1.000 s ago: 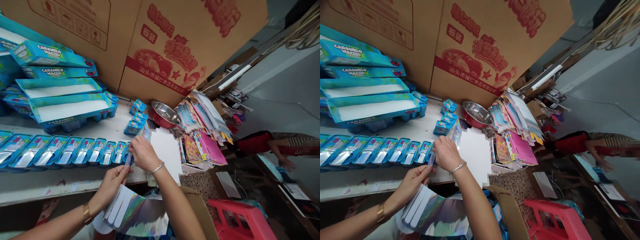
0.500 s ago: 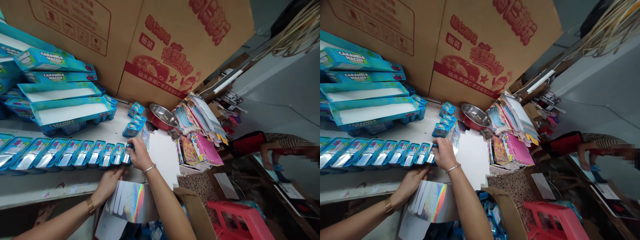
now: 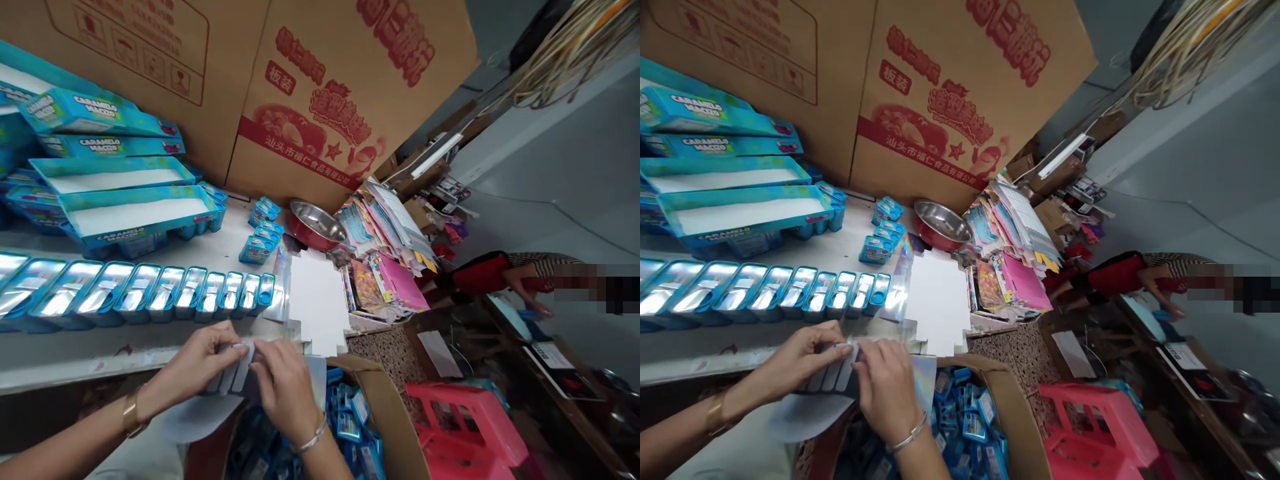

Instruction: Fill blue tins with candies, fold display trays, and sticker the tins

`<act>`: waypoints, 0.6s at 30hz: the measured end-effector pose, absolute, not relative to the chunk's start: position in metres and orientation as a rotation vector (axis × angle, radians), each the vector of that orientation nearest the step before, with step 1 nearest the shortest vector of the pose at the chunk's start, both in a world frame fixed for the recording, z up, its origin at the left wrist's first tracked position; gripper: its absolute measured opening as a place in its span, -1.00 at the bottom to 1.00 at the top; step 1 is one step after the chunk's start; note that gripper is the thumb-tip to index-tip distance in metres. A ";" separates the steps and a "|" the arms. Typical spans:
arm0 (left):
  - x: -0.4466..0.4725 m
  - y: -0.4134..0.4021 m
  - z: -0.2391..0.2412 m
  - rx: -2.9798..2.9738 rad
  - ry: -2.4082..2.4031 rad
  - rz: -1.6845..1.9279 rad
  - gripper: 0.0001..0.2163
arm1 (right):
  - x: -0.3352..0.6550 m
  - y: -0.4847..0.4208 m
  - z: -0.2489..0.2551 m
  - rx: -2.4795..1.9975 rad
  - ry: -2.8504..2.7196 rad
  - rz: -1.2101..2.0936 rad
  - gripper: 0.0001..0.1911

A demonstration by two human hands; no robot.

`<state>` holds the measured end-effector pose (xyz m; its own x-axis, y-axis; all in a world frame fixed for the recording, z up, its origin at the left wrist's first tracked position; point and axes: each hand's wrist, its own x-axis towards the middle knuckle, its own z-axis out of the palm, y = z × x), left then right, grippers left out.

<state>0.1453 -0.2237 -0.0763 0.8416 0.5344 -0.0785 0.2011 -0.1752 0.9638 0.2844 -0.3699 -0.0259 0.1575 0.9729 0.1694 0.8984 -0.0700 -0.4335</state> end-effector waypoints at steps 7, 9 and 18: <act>0.154 -0.231 -0.059 1.661 0.586 0.379 -0.61 | 0.280 -0.381 -0.040 -1.820 -1.817 -0.289 -0.46; 0.156 -0.234 -0.054 1.633 0.603 0.383 -0.61 | 0.281 -0.381 -0.035 -1.779 -1.747 -0.258 -0.52; 0.172 -0.241 -0.056 1.414 0.659 0.312 -0.66 | 0.288 -0.382 -0.009 -1.783 -1.460 0.146 -0.87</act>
